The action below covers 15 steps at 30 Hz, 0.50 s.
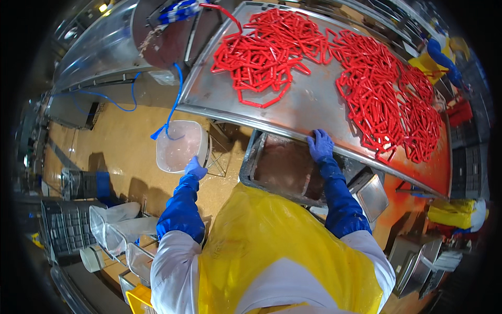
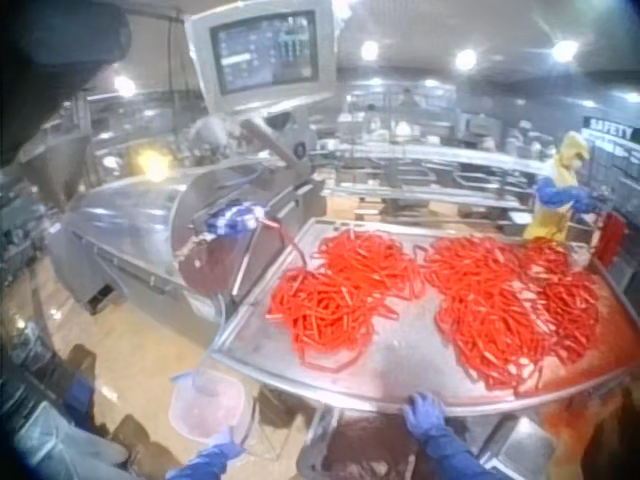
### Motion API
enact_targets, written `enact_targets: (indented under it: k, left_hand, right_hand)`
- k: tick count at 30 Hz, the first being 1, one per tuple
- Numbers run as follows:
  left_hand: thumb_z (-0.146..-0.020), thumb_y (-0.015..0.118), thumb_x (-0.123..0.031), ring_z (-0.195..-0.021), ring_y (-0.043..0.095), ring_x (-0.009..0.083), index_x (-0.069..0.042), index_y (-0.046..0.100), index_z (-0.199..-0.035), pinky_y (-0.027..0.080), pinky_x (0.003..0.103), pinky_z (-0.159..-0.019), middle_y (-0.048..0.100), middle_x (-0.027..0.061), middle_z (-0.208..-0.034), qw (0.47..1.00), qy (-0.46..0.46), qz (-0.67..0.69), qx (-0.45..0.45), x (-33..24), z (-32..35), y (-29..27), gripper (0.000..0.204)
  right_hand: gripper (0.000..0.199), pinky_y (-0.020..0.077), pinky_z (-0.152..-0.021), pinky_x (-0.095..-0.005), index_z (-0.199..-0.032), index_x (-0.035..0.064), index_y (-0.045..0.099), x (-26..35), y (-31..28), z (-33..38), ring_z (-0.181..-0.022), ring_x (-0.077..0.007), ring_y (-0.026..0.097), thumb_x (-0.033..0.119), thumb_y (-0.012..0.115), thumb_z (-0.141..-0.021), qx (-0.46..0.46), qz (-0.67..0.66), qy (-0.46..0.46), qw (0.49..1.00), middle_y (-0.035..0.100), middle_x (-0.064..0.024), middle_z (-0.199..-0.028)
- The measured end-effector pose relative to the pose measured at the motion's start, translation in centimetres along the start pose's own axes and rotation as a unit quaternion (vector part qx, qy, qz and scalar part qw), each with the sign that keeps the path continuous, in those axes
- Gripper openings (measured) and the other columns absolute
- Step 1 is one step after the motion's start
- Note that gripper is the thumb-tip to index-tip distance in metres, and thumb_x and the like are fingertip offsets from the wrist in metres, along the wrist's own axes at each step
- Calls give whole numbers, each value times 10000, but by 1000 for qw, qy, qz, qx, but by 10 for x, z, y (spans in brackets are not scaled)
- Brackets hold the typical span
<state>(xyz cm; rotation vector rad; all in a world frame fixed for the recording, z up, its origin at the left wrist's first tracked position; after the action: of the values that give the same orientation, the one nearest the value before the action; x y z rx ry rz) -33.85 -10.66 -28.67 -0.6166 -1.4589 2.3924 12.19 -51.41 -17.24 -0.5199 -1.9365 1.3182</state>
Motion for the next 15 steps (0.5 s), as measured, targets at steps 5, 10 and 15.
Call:
enact_targets:
  k: [5,10,15]
  left_hand:
    - [-709,808,-433,-1204,629,400,10,435,-1427,505,444,-1018,638,269,-1290,995,-53,7,84,-2,-10,6,923]
    - [-711,827,-409,-1207,623,416,17,419,-1428,503,455,-1017,626,277,-1305,994,-59,30,85,8,-18,14,928]
    - [-707,838,-391,-1248,598,416,28,377,-1458,487,442,-1043,598,281,-1345,992,-49,59,101,3,-23,19,975]
  right_hand:
    - [526,374,-1074,-530,-1299,108,594,-3,2,1,-1283,-376,500,477,624,-925,19,-13,23,999,548,-165,-1374]
    - [534,375,-1072,-532,-1300,104,595,-2,4,-1,-1293,-373,493,473,635,-917,17,-22,20,999,548,-157,-1377]
    - [535,375,-1074,-529,-1299,103,596,-4,5,-1,-1299,-361,494,474,635,-915,18,-7,30,999,550,-151,-1378]
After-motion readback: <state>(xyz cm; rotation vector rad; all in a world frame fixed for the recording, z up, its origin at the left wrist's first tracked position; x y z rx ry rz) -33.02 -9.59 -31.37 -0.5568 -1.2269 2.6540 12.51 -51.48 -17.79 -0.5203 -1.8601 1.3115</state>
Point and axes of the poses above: each hand's wrist, its own z-axis away from the middle knuckle, its own y-axis out of the palm, x = y × z, the point moved 9 cm from there along -z, towards the middle knuckle
